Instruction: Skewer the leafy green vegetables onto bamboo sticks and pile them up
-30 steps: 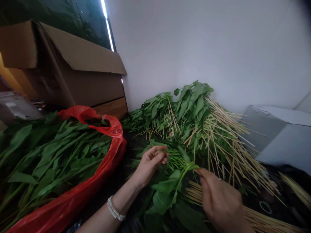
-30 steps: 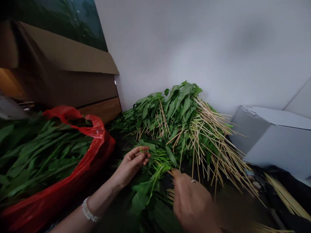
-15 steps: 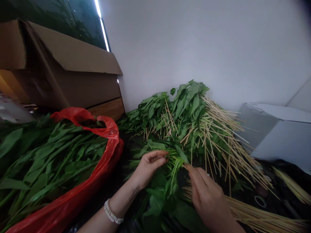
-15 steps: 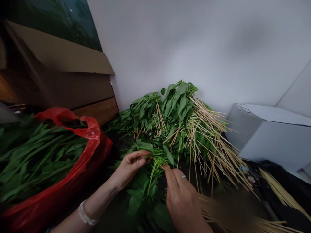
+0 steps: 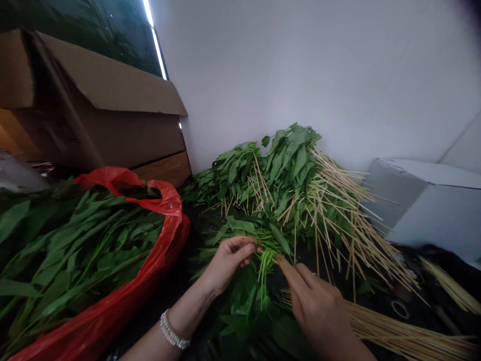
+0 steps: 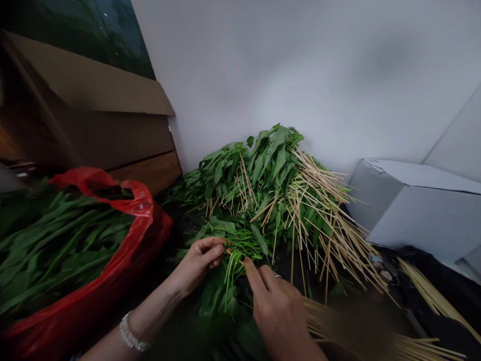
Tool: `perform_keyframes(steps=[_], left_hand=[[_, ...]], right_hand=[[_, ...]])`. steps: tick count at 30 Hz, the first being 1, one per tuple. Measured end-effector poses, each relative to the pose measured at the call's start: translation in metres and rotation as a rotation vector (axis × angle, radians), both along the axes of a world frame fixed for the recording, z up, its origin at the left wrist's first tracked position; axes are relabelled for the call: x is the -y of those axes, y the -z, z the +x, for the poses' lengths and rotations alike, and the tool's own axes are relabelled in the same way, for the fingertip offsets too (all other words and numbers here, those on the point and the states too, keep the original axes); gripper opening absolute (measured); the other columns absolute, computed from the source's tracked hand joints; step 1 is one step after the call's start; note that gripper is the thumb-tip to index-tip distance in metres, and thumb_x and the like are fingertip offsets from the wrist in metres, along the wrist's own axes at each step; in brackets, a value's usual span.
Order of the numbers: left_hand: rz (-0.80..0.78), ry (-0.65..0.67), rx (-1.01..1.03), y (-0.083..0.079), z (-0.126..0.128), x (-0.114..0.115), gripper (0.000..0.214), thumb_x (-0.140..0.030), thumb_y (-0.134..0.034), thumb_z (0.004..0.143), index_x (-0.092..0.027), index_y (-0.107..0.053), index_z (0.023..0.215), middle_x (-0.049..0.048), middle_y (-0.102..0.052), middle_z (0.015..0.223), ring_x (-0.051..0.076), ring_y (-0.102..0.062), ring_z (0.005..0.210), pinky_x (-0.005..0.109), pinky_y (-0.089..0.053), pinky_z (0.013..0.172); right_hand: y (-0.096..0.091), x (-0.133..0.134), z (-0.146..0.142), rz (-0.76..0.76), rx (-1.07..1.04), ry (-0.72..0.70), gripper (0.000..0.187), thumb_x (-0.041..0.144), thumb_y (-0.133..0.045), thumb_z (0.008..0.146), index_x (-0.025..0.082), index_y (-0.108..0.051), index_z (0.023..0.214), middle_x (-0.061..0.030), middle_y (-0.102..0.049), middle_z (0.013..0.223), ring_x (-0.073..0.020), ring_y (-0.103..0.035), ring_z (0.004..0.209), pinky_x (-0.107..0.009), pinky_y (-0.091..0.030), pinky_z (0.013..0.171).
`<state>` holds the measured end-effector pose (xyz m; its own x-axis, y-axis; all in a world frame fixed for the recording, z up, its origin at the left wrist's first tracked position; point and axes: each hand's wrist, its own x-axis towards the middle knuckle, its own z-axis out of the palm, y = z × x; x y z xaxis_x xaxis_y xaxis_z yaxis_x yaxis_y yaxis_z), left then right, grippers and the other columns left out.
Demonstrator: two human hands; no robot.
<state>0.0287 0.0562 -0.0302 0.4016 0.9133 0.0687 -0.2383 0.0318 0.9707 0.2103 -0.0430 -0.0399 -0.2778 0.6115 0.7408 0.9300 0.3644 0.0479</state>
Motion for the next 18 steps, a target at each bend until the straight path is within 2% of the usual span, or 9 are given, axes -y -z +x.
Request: perform_keyframes(steps=[8, 14, 18], left_hand=[[-0.008, -0.023, 0.029, -0.0009, -0.0006, -0.0004, 0.023, -0.028, -0.084, 0.060, -0.015, -0.074, 0.076, 0.0019, -0.069, 0.071, 0.007, -0.049, 0.055, 0.018, -0.037, 0.052], [0.013, 0.070, 0.052, 0.0012, -0.0007, 0.0020, 0.020, -0.028, -0.076, 0.073, -0.015, -0.076, 0.088, 0.0029, -0.068, 0.074, 0.010, -0.057, 0.064, 0.020, -0.043, 0.061], [0.013, 0.087, 0.065, 0.0024, -0.0005, 0.0023, 0.020, -0.024, -0.076, 0.074, -0.016, -0.075, 0.093, 0.0029, -0.069, 0.078, 0.010, -0.059, 0.069, 0.022, -0.045, 0.070]], right_hand=[[0.0000, -0.0002, 0.0002, -0.001, 0.003, 0.004, 0.038, 0.010, -0.031, 0.092, 0.013, -0.058, 0.118, -0.0021, -0.060, 0.073, -0.0107, -0.057, 0.054, -0.024, -0.040, 0.051], [0.0020, -0.0009, 0.0012, -0.020, -0.006, 0.021, 0.038, 0.010, -0.031, 0.091, 0.013, -0.057, 0.119, -0.0022, -0.061, 0.074, -0.0112, -0.058, 0.055, -0.024, -0.041, 0.051], [0.0021, -0.0010, 0.0021, -0.023, 0.000, 0.028, 0.038, 0.010, -0.031, 0.092, 0.013, -0.057, 0.119, -0.0028, -0.061, 0.076, -0.0109, -0.058, 0.056, -0.024, -0.040, 0.053]])
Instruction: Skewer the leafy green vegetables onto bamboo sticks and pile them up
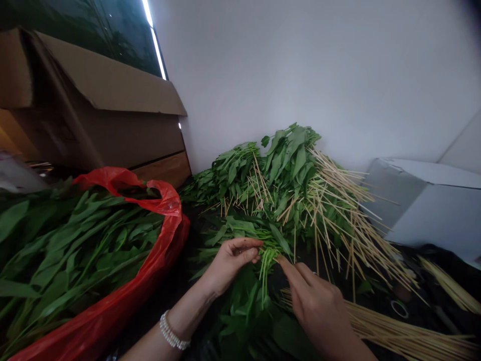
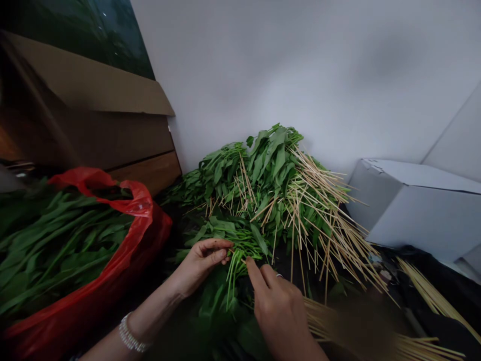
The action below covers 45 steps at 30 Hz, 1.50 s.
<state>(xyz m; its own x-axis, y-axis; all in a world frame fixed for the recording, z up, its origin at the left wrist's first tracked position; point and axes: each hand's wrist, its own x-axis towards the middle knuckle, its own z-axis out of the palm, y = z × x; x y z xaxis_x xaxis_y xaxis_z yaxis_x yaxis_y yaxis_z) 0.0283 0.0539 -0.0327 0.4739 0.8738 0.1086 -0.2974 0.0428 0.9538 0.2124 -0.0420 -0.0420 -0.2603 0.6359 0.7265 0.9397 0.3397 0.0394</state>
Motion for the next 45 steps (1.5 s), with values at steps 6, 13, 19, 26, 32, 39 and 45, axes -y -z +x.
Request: perform_keyframes(steps=[6, 13, 19, 26, 32, 39, 45], left_hand=[[-0.066, 0.007, 0.076, 0.0011, 0.0018, -0.0019, 0.019, -0.022, -0.079, 0.069, -0.014, -0.074, 0.086, 0.0017, -0.068, 0.074, 0.010, -0.059, 0.068, 0.020, -0.045, 0.068], [-0.281, -0.015, 0.142, -0.0003, 0.0007, -0.0038, 0.024, -0.023, -0.085, 0.061, -0.013, -0.075, 0.080, 0.0011, -0.070, 0.072, 0.006, -0.059, 0.059, 0.016, -0.045, 0.060], [-0.293, -0.015, 0.127, 0.0005, 0.0007, -0.0028, 0.025, -0.023, -0.086, 0.061, -0.012, -0.076, 0.082, 0.0037, -0.072, 0.075, 0.005, -0.059, 0.056, 0.015, -0.044, 0.056], [-0.260, -0.001, 0.114, 0.0032, -0.0001, -0.0043, 0.024, -0.025, -0.084, 0.064, -0.012, -0.075, 0.083, 0.0035, -0.072, 0.074, 0.004, -0.058, 0.056, 0.015, -0.044, 0.056], [-0.219, 0.004, 0.090, 0.0040, 0.0003, -0.0043, 0.024, -0.027, -0.083, 0.066, -0.013, -0.075, 0.083, 0.0034, -0.070, 0.075, 0.004, -0.055, 0.055, 0.015, -0.042, 0.055], [-0.085, -0.042, 0.013, 0.0019, 0.0024, -0.0034, 0.024, -0.030, -0.081, 0.067, -0.013, -0.076, 0.082, 0.0027, -0.068, 0.071, 0.006, -0.053, 0.056, 0.018, -0.041, 0.055], [-0.033, -0.050, -0.053, 0.0035, 0.0033, -0.0036, 0.026, -0.034, -0.080, 0.066, -0.013, -0.076, 0.081, 0.0017, -0.067, 0.066, 0.007, -0.053, 0.055, 0.020, -0.041, 0.055]], right_hand=[[0.0022, -0.0001, 0.0017, -0.003, -0.031, 0.010, 0.037, 0.012, -0.032, 0.093, 0.014, -0.057, 0.120, -0.0024, -0.062, 0.076, -0.0110, -0.059, 0.058, -0.024, -0.040, 0.053], [0.0026, -0.0002, 0.0007, 0.001, -0.039, -0.029, 0.038, 0.010, -0.032, 0.092, 0.013, -0.056, 0.121, -0.0030, -0.062, 0.077, -0.0113, -0.059, 0.061, -0.023, -0.041, 0.055], [0.0017, -0.0002, -0.0003, 0.013, -0.039, -0.031, 0.037, 0.011, -0.032, 0.093, 0.013, -0.057, 0.120, -0.0022, -0.061, 0.075, -0.0108, -0.058, 0.057, -0.023, -0.040, 0.053], [0.0004, 0.0000, 0.0000, 0.016, -0.024, -0.032, 0.038, 0.010, -0.031, 0.092, 0.012, -0.058, 0.119, -0.0022, -0.060, 0.073, -0.0108, -0.058, 0.056, -0.023, -0.040, 0.052], [0.0012, -0.0004, -0.0011, 0.022, -0.008, -0.011, 0.038, 0.009, -0.032, 0.091, 0.014, -0.059, 0.118, -0.0017, -0.060, 0.072, -0.0112, -0.058, 0.055, -0.024, -0.041, 0.051], [0.0018, 0.0002, -0.0023, 0.032, -0.005, -0.003, 0.037, 0.010, -0.032, 0.092, 0.013, -0.060, 0.116, -0.0032, -0.061, 0.073, -0.0116, -0.058, 0.052, -0.024, -0.042, 0.049], [0.0034, 0.0014, -0.0032, 0.035, 0.015, 0.011, 0.038, 0.010, -0.030, 0.090, 0.010, -0.061, 0.114, -0.0047, -0.062, 0.073, -0.0123, -0.058, 0.052, -0.024, -0.045, 0.050]])
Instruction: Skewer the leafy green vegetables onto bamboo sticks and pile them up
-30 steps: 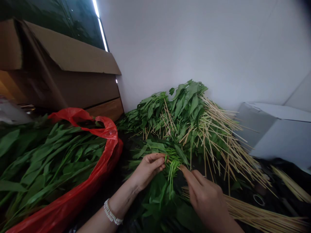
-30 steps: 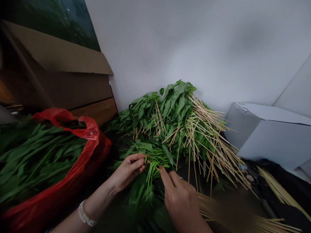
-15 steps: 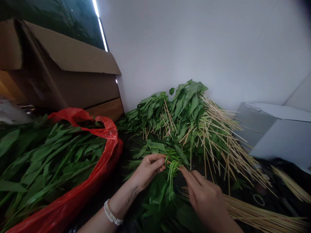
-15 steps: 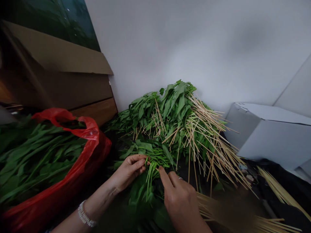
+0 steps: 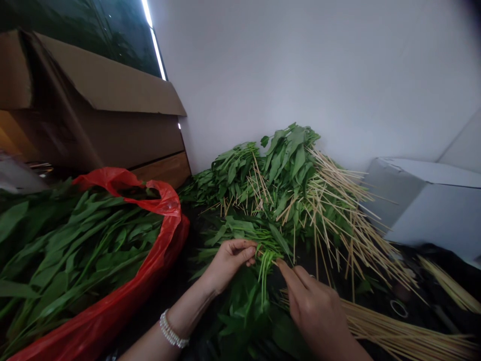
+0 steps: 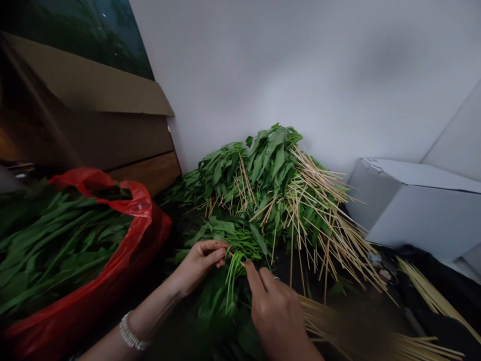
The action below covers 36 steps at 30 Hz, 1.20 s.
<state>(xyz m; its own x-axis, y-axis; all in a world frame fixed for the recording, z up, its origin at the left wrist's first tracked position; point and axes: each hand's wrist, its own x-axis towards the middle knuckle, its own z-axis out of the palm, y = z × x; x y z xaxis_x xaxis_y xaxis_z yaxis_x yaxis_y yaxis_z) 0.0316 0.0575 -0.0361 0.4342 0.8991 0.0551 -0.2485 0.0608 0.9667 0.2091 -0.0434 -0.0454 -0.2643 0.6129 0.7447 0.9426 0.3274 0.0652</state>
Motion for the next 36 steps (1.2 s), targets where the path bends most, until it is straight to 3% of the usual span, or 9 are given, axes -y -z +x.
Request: perform_keyframes(steps=[8, 13, 17, 19, 23, 30, 36], left_hand=[[0.001, 0.000, -0.074, 0.003, 0.002, 0.001, 0.032, -0.037, -0.082, 0.062, -0.013, -0.075, 0.080, 0.0003, -0.063, 0.061, 0.009, -0.050, 0.053, 0.021, -0.041, 0.055], [0.068, 0.000, -0.020, -0.004, -0.001, 0.005, 0.038, -0.043, -0.072, 0.075, -0.016, -0.072, 0.102, 0.0034, -0.068, 0.078, 0.011, -0.055, 0.065, 0.021, -0.041, 0.061], [0.035, 0.086, -0.024, -0.007, 0.002, 0.009, 0.027, -0.032, -0.083, 0.062, -0.015, -0.075, 0.081, 0.0039, -0.071, 0.079, 0.015, -0.061, 0.073, 0.024, -0.045, 0.073], [0.027, 0.105, -0.026, -0.006, 0.003, 0.010, 0.019, -0.028, -0.082, 0.063, -0.015, -0.074, 0.074, 0.0021, -0.071, 0.074, 0.014, -0.061, 0.070, 0.024, -0.045, 0.073], [0.039, 0.031, -0.015, -0.003, 0.005, 0.009, 0.013, -0.025, -0.080, 0.067, -0.016, -0.073, 0.075, 0.0006, -0.071, 0.075, 0.013, -0.061, 0.070, 0.023, -0.045, 0.073], [-0.022, 0.084, -0.025, 0.000, 0.010, 0.016, 0.018, -0.026, -0.084, 0.061, -0.015, -0.073, 0.071, 0.0008, -0.070, 0.069, 0.013, -0.060, 0.065, 0.024, -0.046, 0.071], [-0.060, 0.086, 0.072, 0.000, 0.006, 0.010, 0.035, -0.030, -0.084, 0.061, -0.017, -0.074, 0.091, 0.0039, -0.073, 0.087, 0.015, -0.063, 0.079, 0.025, -0.046, 0.079]], right_hand=[[0.003, -0.002, -0.003, -0.028, 0.002, 0.001, 0.040, 0.007, -0.030, 0.088, 0.009, -0.061, 0.113, -0.0054, -0.062, 0.073, -0.0126, -0.058, 0.052, -0.024, -0.046, 0.049], [-0.001, -0.002, -0.005, -0.012, -0.022, -0.024, 0.039, 0.008, -0.030, 0.089, 0.008, -0.060, 0.114, -0.0059, -0.062, 0.073, -0.0125, -0.058, 0.052, -0.024, -0.047, 0.051], [-0.002, -0.002, -0.006, -0.007, -0.028, -0.058, 0.038, 0.008, -0.030, 0.090, 0.008, -0.061, 0.113, -0.0056, -0.061, 0.073, -0.0123, -0.059, 0.054, -0.023, -0.047, 0.052], [-0.001, -0.002, -0.006, -0.005, -0.034, -0.061, 0.037, 0.009, -0.031, 0.091, 0.008, -0.060, 0.113, -0.0057, -0.062, 0.073, -0.0128, -0.059, 0.055, -0.023, -0.047, 0.053], [0.002, -0.002, -0.006, -0.029, -0.042, -0.054, 0.034, 0.008, -0.033, 0.091, 0.008, -0.060, 0.111, -0.0050, -0.061, 0.072, -0.0135, -0.060, 0.056, -0.024, -0.046, 0.054], [0.006, -0.002, -0.010, -0.014, -0.037, -0.069, 0.034, 0.007, -0.031, 0.090, 0.009, -0.060, 0.107, -0.0049, -0.062, 0.073, -0.0125, -0.059, 0.055, -0.023, -0.045, 0.053], [0.003, -0.002, -0.007, -0.009, -0.054, -0.054, 0.034, 0.007, -0.030, 0.090, 0.009, -0.060, 0.108, -0.0052, -0.062, 0.073, -0.0131, -0.060, 0.056, -0.024, -0.047, 0.054]])
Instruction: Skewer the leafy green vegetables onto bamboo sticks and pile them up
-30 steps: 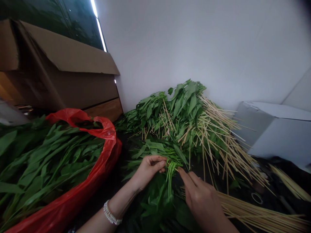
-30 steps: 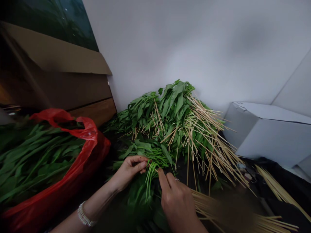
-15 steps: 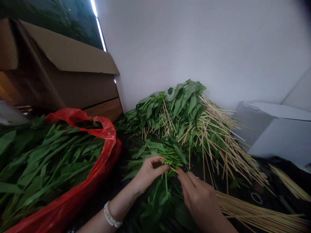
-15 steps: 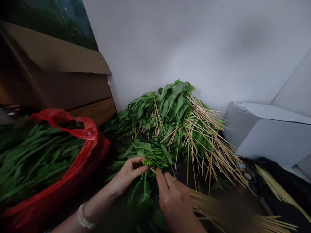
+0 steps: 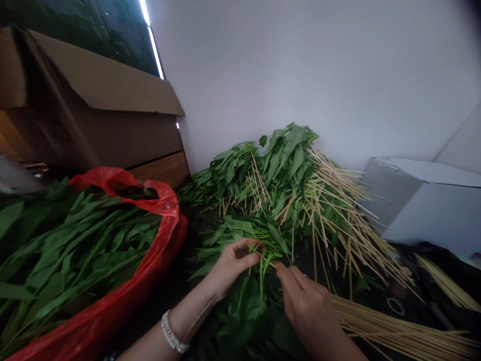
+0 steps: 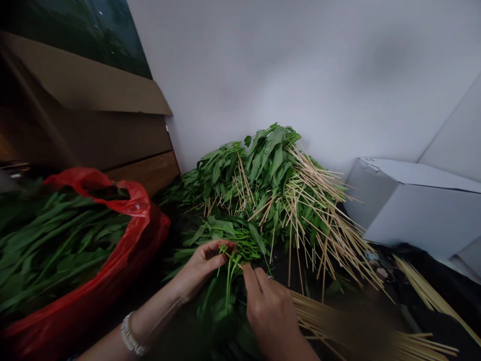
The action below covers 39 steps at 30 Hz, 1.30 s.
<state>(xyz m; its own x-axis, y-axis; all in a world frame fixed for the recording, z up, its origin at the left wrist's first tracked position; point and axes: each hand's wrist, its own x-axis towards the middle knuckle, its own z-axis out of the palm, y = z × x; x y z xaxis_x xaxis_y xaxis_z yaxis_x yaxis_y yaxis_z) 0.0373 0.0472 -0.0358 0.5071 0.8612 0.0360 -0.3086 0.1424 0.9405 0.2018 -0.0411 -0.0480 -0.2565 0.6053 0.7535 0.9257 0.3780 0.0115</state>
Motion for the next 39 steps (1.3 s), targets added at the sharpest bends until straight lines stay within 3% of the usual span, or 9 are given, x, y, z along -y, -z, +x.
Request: perform_keyframes(steps=[5, 11, 16, 22, 31, 35, 39], left_hand=[[-0.033, -0.011, -0.038, 0.002, 0.000, 0.000, 0.023, -0.029, -0.085, 0.059, -0.014, -0.074, 0.073, 0.0021, -0.071, 0.072, 0.013, -0.061, 0.068, 0.025, -0.046, 0.075], [-0.061, -0.035, 0.039, 0.003, -0.002, -0.005, 0.032, -0.034, -0.082, 0.065, -0.016, -0.075, 0.090, 0.0044, -0.072, 0.083, 0.014, -0.062, 0.074, 0.025, -0.044, 0.075], [-0.127, -0.110, 0.050, 0.008, -0.003, -0.011, 0.024, -0.030, -0.085, 0.059, -0.013, -0.073, 0.069, 0.0000, -0.064, 0.061, 0.010, -0.053, 0.059, 0.022, -0.040, 0.064], [-0.081, -0.074, 0.002, 0.007, -0.002, -0.008, 0.024, -0.034, -0.083, 0.062, -0.013, -0.072, 0.067, -0.0001, -0.062, 0.062, 0.009, -0.050, 0.058, 0.022, -0.037, 0.061], [0.058, -0.073, -0.123, 0.005, 0.005, 0.002, 0.025, -0.037, -0.084, 0.058, -0.015, -0.074, 0.067, 0.0015, -0.067, 0.069, 0.013, -0.054, 0.064, 0.023, -0.041, 0.065], [0.191, -0.092, -0.148, 0.000, 0.000, -0.003, 0.042, -0.055, -0.062, 0.078, -0.016, -0.075, 0.089, 0.0059, -0.070, 0.077, 0.017, -0.058, 0.070, 0.025, -0.043, 0.068], [0.415, -0.059, -0.341, 0.000, -0.003, -0.003, 0.038, -0.047, -0.049, 0.089, -0.016, -0.072, 0.089, 0.0066, -0.069, 0.078, 0.019, -0.059, 0.071, 0.026, -0.044, 0.068]], right_hand=[[0.001, 0.000, -0.001, -0.028, -0.002, -0.019, 0.035, 0.006, -0.030, 0.090, 0.009, -0.059, 0.109, -0.0042, -0.061, 0.071, -0.0124, -0.059, 0.054, -0.023, -0.047, 0.052], [0.000, 0.000, 0.002, -0.013, 0.003, -0.002, 0.035, 0.007, -0.031, 0.090, 0.009, -0.059, 0.110, -0.0050, -0.062, 0.073, -0.0125, -0.060, 0.056, -0.023, -0.048, 0.053], [0.000, 0.000, 0.004, -0.027, 0.005, 0.003, 0.036, 0.007, -0.032, 0.089, 0.009, -0.060, 0.111, -0.0054, -0.062, 0.073, -0.0126, -0.060, 0.056, -0.023, -0.049, 0.054], [0.002, 0.000, 0.001, -0.022, -0.017, -0.004, 0.037, 0.005, -0.032, 0.086, 0.008, -0.059, 0.110, -0.0052, -0.062, 0.073, -0.0131, -0.060, 0.057, -0.024, -0.048, 0.054], [0.002, -0.002, -0.003, -0.028, -0.006, -0.002, 0.033, 0.007, -0.031, 0.090, 0.010, -0.059, 0.107, -0.0038, -0.061, 0.072, -0.0126, -0.057, 0.054, -0.025, -0.041, 0.051], [-0.011, 0.000, 0.003, -0.020, -0.096, -0.057, 0.025, 0.010, -0.037, 0.091, 0.013, -0.060, 0.101, -0.0018, -0.058, 0.070, -0.0120, -0.055, 0.057, -0.025, -0.039, 0.055], [-0.024, 0.008, 0.018, -0.009, -0.208, -0.124, 0.012, 0.015, -0.046, 0.088, 0.017, -0.058, 0.083, 0.0012, -0.052, 0.064, -0.0104, -0.050, 0.054, -0.025, -0.037, 0.057]])
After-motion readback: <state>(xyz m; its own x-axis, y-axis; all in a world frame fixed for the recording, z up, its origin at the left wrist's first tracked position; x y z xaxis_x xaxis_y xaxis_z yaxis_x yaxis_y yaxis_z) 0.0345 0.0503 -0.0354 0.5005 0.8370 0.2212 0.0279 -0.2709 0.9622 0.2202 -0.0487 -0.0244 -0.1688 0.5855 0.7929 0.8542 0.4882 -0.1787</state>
